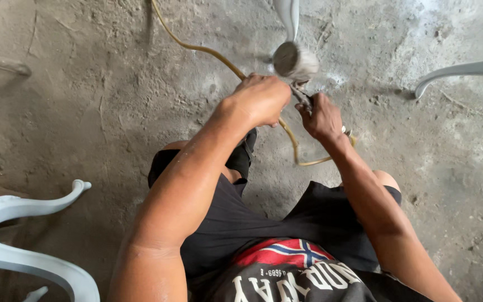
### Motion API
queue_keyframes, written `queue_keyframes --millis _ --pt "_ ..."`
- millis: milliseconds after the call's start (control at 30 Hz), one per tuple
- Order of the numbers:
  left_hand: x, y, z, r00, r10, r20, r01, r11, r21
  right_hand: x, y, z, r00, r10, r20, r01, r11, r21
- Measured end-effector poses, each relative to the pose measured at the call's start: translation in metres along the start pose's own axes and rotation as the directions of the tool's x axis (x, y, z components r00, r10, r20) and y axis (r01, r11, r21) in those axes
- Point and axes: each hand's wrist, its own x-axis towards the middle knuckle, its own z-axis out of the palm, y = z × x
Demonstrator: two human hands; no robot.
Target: The person uses a spray gun to apply white paint to a white plastic chair and a white tray in a workshop. They move around the objects to cover different sides and edges.
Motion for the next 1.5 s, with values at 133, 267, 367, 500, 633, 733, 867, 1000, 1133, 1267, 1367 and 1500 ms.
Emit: queue_keyframes --millis 133,267,367,500,633,733,867,1000,1133,1267,1367,1500 --pt "-0.018 -0.012 -0.016 0.991 0.134 0.023 -0.129 0.982 -0.136 -0.036 -0.038 -0.057 0.962 0.077 -0.263 0.039 0.911 0.410" --pt "-0.029 -0.016 -0.029 0.989 0.142 0.035 -0.136 0.981 -0.135 -0.045 -0.074 -0.114 0.909 0.029 -0.416 0.214 0.824 0.524" --pt "-0.027 -0.011 -0.030 0.996 0.083 -0.017 -0.084 0.990 -0.116 -0.031 -0.094 -0.133 0.828 -0.082 -0.555 0.390 0.796 0.463" --pt "-0.024 -0.006 -0.027 0.998 0.032 -0.047 -0.036 0.996 -0.080 -0.021 -0.100 -0.141 0.810 -0.052 -0.585 0.407 0.768 0.495" --pt "-0.021 -0.005 -0.023 0.994 0.037 -0.100 -0.044 0.997 -0.064 -0.040 -0.096 -0.138 0.782 0.039 -0.623 0.368 0.777 0.511" --pt "-0.021 -0.003 -0.023 0.987 0.049 -0.154 -0.057 0.997 -0.048 -0.051 -0.100 -0.134 0.755 0.138 -0.641 0.381 0.703 0.601" --pt "-0.021 0.007 -0.027 0.998 -0.050 -0.039 0.047 0.996 -0.074 -0.043 -0.110 -0.137 0.794 0.068 -0.605 0.357 0.753 0.553" --pt "-0.028 0.011 -0.033 0.997 -0.068 -0.043 0.061 0.986 -0.155 -0.029 -0.130 -0.143 0.804 -0.054 -0.593 0.412 0.769 0.489" --pt "-0.024 0.016 -0.035 0.989 -0.144 0.024 0.146 0.979 -0.141 -0.031 -0.141 -0.151 0.794 -0.150 -0.589 0.489 0.734 0.472" --pt "-0.017 0.014 -0.033 0.998 -0.041 -0.043 0.037 0.994 -0.100 -0.036 -0.126 -0.164 0.799 -0.021 -0.601 0.386 0.784 0.486" --pt "-0.010 0.011 -0.028 0.999 -0.048 -0.001 0.047 0.990 -0.133 -0.051 -0.104 -0.174 0.776 0.033 -0.629 0.357 0.800 0.482" --pt "0.000 0.013 -0.027 1.000 0.018 -0.021 -0.020 0.995 -0.096 -0.082 -0.075 -0.189 0.740 0.086 -0.667 0.355 0.793 0.495"
